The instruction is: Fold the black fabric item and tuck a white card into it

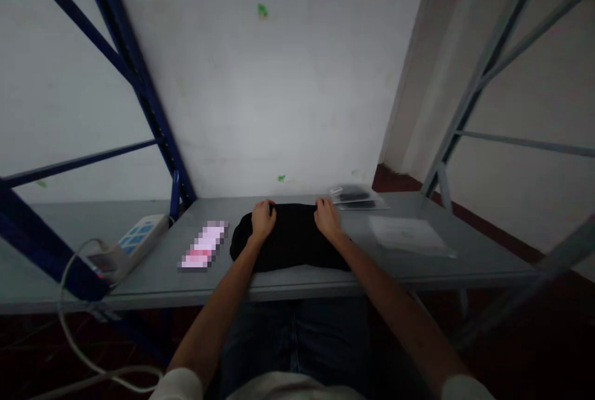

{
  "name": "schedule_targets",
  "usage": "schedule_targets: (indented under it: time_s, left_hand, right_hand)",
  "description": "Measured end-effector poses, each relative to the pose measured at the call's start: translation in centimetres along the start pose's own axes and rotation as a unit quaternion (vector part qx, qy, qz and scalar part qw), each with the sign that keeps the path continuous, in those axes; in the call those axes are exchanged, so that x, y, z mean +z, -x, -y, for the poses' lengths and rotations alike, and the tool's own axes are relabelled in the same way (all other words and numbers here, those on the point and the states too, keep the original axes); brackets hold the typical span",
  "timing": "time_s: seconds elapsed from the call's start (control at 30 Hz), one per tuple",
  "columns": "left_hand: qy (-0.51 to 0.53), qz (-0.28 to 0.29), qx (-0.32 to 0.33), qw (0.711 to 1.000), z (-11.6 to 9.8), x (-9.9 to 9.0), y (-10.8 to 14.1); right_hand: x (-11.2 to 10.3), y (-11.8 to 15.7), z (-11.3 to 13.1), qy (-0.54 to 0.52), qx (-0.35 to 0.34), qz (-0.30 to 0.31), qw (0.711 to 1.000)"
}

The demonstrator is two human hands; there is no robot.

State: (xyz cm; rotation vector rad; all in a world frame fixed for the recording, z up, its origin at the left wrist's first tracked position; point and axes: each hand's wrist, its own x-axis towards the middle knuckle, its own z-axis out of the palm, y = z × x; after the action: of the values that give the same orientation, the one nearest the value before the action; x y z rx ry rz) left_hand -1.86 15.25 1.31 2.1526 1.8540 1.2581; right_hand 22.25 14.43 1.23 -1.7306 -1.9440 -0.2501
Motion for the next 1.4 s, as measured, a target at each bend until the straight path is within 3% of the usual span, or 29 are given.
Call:
schedule_targets:
  time_s: [0.2, 0.5, 0.73, 0.8, 0.9, 0.97, 1.0, 1.17, 1.27, 1.4]
  left_hand:
    - [0.094, 0.009, 0.02, 0.995, -0.9, -1.6, -0.3]
    - [0.199, 0.056, 0.073, 0.976, -1.7, -6.3, 2.4]
    - [0.115, 0.186, 0.153, 0.964, -2.9, -10.8, 5.2]
    - [0.106, 0.194, 0.151, 0.963, -3.0, -11.5, 5.4]
    - [0.049, 0.088, 0.123, 0.987, -1.9, -11.4, 5.2]
    - [-0.027, -0.006, 0.082, 0.996, -0.1, -10.8, 4.8]
    - [-0.058, -0.024, 0.059, 0.996, 0.9, -10.4, 4.7]
    - [-0.108, 0.022, 0.018, 0.994, 4.2, -8.7, 4.3]
    - [-0.097, 0.047, 0.048, 0.993, 4.1, -8.5, 4.2]
    - [-0.056, 0.024, 0.038, 0.997, 3.4, -8.8, 4.2]
  right_hand:
    - [-1.7, 0.2, -0.3, -0.031, -0.017, -0.011, 0.999]
    - [-5.9, 2.4, -2.6, -0.085, -0.142, 0.082, 0.983]
    - [-8.9, 4.6, -4.4, -0.11, -0.164, 0.185, 0.963]
    - [-9.6, 4.9, -4.5, -0.124, -0.167, 0.191, 0.959]
    - [-10.8, 5.3, -4.3, -0.152, -0.177, 0.166, 0.958]
    - [-11.6, 5.7, -4.1, -0.166, -0.181, 0.164, 0.955]
    - [-11.9, 5.9, -4.0, -0.17, -0.179, 0.171, 0.954]
    - [-13.0, 6.9, -4.0, -0.162, -0.139, 0.216, 0.953]
    - [-13.2, 7.0, -3.8, -0.144, -0.125, 0.271, 0.944]
    - [-13.4, 7.0, -3.3, -0.135, -0.116, 0.319, 0.931]
